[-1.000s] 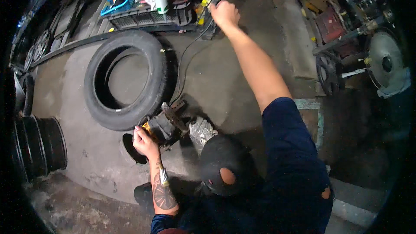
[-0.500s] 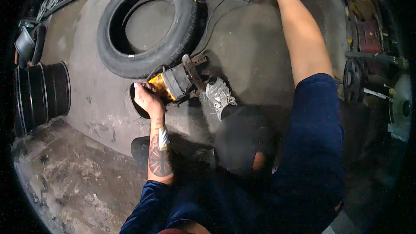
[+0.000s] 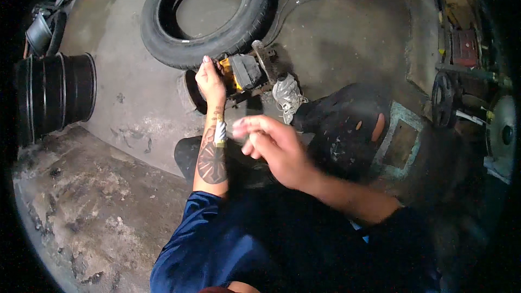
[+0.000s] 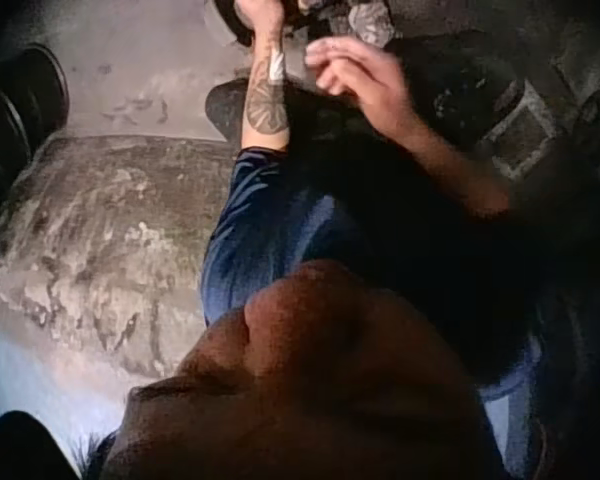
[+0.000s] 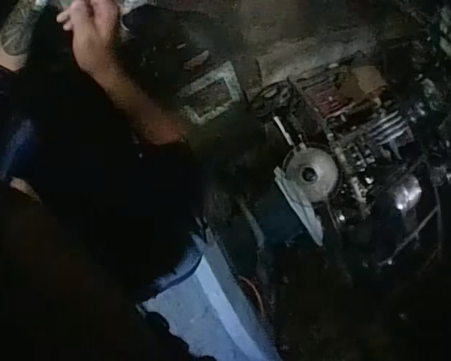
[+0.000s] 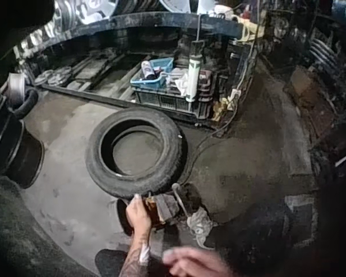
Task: The person uses a bench grinder on a concrete floor to sharpen or clean a small metal part. They hold the object against the rotating abrasive wheel with both hands, moving it across the surface to refine the edge, and occasionally pause to check the part by hand.
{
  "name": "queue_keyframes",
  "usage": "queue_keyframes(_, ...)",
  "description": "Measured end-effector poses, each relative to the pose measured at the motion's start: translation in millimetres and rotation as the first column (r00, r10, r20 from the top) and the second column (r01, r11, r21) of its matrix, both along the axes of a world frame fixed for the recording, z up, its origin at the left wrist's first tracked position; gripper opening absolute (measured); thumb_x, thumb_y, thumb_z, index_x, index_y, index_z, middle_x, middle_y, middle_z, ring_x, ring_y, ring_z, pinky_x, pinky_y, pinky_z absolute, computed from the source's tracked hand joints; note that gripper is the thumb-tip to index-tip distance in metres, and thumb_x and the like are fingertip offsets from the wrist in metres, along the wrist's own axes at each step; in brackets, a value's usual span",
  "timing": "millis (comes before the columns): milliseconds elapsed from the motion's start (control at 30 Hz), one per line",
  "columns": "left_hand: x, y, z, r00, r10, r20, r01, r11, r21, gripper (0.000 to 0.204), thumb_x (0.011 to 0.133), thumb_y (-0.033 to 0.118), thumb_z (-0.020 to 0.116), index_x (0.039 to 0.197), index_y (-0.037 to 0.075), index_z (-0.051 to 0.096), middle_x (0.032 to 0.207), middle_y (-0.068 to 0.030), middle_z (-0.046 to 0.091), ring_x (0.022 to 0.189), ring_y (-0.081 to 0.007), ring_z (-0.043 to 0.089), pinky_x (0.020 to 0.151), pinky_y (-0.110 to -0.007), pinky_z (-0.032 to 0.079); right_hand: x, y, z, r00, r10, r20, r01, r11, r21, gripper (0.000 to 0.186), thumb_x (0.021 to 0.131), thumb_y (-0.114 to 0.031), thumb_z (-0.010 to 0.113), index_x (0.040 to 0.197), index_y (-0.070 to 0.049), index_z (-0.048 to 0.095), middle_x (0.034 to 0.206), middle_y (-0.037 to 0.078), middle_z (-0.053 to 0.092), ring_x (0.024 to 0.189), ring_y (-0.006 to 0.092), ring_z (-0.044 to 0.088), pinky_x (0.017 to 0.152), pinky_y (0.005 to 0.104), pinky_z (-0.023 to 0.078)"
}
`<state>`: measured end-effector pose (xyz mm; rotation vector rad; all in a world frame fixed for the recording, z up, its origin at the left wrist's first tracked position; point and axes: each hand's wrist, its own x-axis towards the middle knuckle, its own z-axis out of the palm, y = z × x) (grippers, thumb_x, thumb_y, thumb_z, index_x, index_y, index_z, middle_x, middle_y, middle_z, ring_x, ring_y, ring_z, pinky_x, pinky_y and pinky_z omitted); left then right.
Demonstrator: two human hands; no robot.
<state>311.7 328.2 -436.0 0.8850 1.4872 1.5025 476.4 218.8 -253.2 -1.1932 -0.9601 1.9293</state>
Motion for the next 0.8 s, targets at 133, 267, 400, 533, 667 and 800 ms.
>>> queue_keyframes(133, -2.4, 1.1, 1.0, 0.994, -0.033, -0.1, 0.034, 0.999, 0.004, 0.045, 0.102, 0.034, 0.044, 0.071, 0.001, 0.051, 0.062, 0.0063, 0.043, 0.061, -0.0049, 0.035, 0.053, -0.024, 0.03, -80.0, -21.0, -200.5, 0.631, -0.771, 0.081, 0.698, 0.52, -0.493, 0.036, 0.091, -0.007, 0.046, 0.126, -0.004, 0.054, 0.125, 0.007, 0.059, 0.094, 0.0193, 0.063, 0.08, 0.0302, 0.047)
queue_keyframes(267, 9.9, 7.2, 5.5, 0.982, -0.002, -0.191, 0.009, 0.999, 0.033, 0.048, 0.101, 0.036, 0.047, 0.064, 0.005, 0.043, 0.061, 0.0075, 0.038, 0.06, -0.0052, 0.03, 0.051, -0.026, 0.025, -106.8, -9.5, -285.7, 0.735, -0.639, 0.225, 0.643, 0.553, -0.53, 0.037, 0.094, -0.016, 0.046, 0.13, -0.012, 0.052, 0.126, 0.002, 0.058, 0.095, 0.0158, 0.062, 0.08, 0.0321, 0.046)
queue_keyframes(400, 5.8, 5.1, 3.1, 0.989, 0.002, -0.15, 0.007, 0.998, 0.064, 0.048, 0.1, 0.036, 0.048, 0.065, 0.004, 0.044, 0.061, 0.008, 0.038, 0.06, -0.005, 0.03, 0.051, -0.025, 0.026, -126.7, -3.4, -289.8, 0.703, -0.697, 0.141, 0.61, 0.488, -0.624, 0.027, 0.099, -0.022, 0.04, 0.121, -0.012, 0.053, 0.107, 0.002, 0.062, 0.093, 0.0146, 0.064, 0.077, 0.0332, 0.05)
queue_keyframes(533, -10.0, -0.3, 0.6, 0.986, -0.008, -0.166, 0.013, 1.0, 0.028, 0.043, 0.101, 0.031, 0.046, 0.077, -0.004, 0.055, 0.066, 0.0061, 0.045, 0.064, -0.0054, 0.035, 0.055, -0.024, 0.032, -142.9, -8.6, -296.9, 0.793, -0.586, 0.166, 0.575, 0.631, -0.52, 0.027, 0.099, -0.021, 0.04, 0.121, -0.011, 0.053, 0.102, 0.002, 0.061, 0.093, 0.0157, 0.064, 0.078, 0.0322, 0.049)
queue_keyframes(667, 2.0, 7.4, -7.1, 0.994, -0.069, -0.089, 0.069, 0.998, -0.004, 0.042, 0.101, 0.03, 0.046, 0.075, -0.003, 0.054, 0.064, 0.0065, 0.044, 0.063, -0.0055, 0.035, 0.053, -0.025, 0.03, -130.9, 3.6, -325.6, 0.737, -0.558, 0.381, 0.659, 0.719, -0.221, 0.032, 0.094, -0.018, 0.045, 0.124, -0.01, 0.054, 0.098, 0.006, 0.063, 0.092, 0.0188, 0.062, 0.078, 0.032, 0.047)
queue_keyframes(800, -18.8, -4.7, -0.3, 0.984, 0.001, -0.177, 0.002, 1.0, 0.017, 0.042, 0.101, 0.029, 0.046, 0.074, -0.003, 0.054, 0.065, 0.0063, 0.044, 0.063, -0.0059, 0.035, 0.054, -0.025, 0.031, -138.6, -3.0, -305.7, 0.595, -0.291, 0.749, 0.443, 0.897, -0.003, 0.028, 0.092, -0.02, 0.046, 0.113, -0.008, 0.059, 0.091, 0.001, 0.061, 0.087, 0.0172, 0.054, 0.08, 0.0336, 0.044)
